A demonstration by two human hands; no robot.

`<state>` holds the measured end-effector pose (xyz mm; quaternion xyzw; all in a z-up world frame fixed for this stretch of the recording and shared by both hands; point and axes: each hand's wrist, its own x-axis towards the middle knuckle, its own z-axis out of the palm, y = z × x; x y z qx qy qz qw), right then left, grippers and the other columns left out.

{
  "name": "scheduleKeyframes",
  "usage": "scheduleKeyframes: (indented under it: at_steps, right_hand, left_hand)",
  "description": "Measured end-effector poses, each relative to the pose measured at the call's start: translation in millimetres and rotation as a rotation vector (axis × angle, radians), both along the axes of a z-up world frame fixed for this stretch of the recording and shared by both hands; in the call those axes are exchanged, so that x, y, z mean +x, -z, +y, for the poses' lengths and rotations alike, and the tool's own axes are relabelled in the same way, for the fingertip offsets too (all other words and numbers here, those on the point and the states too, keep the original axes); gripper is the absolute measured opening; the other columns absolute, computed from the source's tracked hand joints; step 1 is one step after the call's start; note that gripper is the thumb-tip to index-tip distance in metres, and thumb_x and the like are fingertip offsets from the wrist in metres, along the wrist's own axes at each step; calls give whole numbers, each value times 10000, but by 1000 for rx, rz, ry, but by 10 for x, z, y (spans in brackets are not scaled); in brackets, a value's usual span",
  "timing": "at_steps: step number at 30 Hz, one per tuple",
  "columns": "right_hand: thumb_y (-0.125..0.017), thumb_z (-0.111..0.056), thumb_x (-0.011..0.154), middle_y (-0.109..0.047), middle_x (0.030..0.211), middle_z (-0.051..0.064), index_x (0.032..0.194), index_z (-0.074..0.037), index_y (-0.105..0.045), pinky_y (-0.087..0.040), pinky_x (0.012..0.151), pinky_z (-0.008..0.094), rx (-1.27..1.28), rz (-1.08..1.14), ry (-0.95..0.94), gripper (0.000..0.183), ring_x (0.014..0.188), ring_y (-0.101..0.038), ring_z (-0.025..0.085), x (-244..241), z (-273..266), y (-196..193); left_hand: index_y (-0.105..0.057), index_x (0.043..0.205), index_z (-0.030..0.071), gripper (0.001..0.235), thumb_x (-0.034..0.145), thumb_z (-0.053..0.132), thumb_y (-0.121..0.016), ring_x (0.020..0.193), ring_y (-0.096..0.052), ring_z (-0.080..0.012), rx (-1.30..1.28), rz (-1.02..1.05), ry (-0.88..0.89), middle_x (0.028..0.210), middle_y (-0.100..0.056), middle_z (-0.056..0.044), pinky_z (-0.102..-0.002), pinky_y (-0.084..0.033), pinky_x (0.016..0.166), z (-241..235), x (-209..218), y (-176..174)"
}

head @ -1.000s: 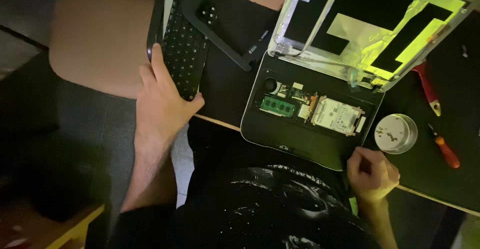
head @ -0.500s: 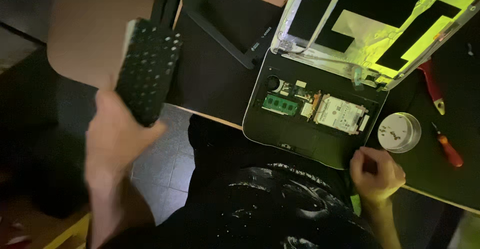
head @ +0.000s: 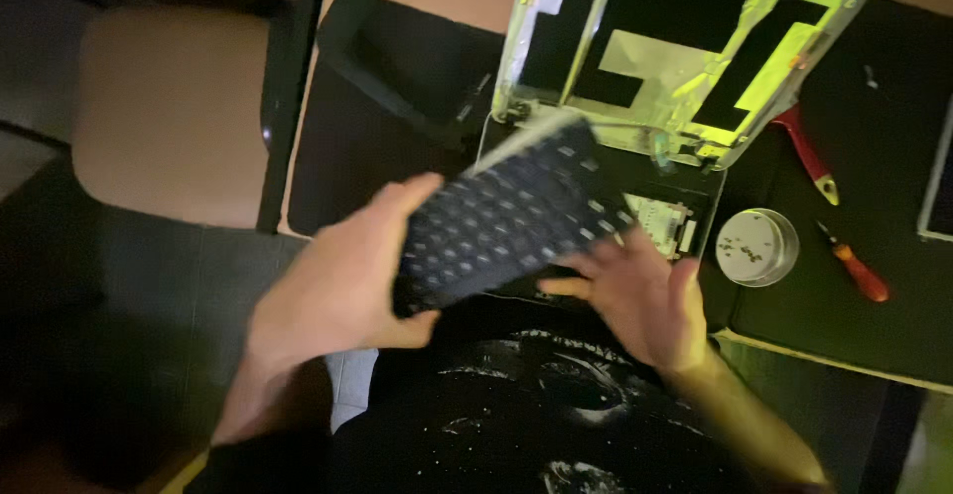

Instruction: The person uses a screwdriver to remove screws from a laptop's internal hard drive assembly. They then place a metal cover plate over the drive bay and press it into place.

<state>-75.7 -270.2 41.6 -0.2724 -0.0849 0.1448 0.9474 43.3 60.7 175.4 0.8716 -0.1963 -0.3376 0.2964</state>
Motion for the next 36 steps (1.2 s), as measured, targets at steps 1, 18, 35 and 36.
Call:
scheduleKeyframes:
  at_steps: [1, 18, 35, 36]
  right_hand:
    - [-643, -692, 1340, -734, 1712, 43, 1749, -264, -678, -501, 1381, 777, -3, -1, 9, 593, 1671, -593, 424, 28, 33, -53]
    - [-592, -908, 1138, -559, 1830, 305, 1873, -59, -379, -686, 1153, 852, -108, 59, 16, 1143, 1584, -659, 571, -39, -25, -28]
    - [-640, -180, 1226, -661, 1659, 335, 1877, -140, -268, -817, 928, 599, -379, 150, 141, 751, 1185, -882, 541, -50, 14, 267]
    - [-596, -123, 1186, -646, 1710, 325, 1944, -158, -159, -834, 879, 593, -427, 148, 162, 875, 1168, -891, 512, -49, 32, 338]
  left_hand:
    - [-390, 1845, 55, 1485, 607, 176, -1200, 1426, -773, -368, -3, -1, 9, 1661, -703, -141, -586, -593, 1268, -108, 14, 67]
    - [-439, 1800, 54, 1169, 828, 315, -1033, 1530, -683, -364, -301, -125, 75, 1671, -660, -171, -555, -579, 1200, -524, -90, 246]
    - [-401, 1853, 16, 1256, 781, 202, -1028, 1568, -599, -500, -383, -78, -91, 1672, -625, -278, -688, -536, 1267, -249, -276, 728]
    - [-393, 1884, 10, 1308, 761, 227, -1030, 1586, -559, -655, -346, -49, -95, 1671, -595, -346, -771, -500, 1253, -279, -277, 765]
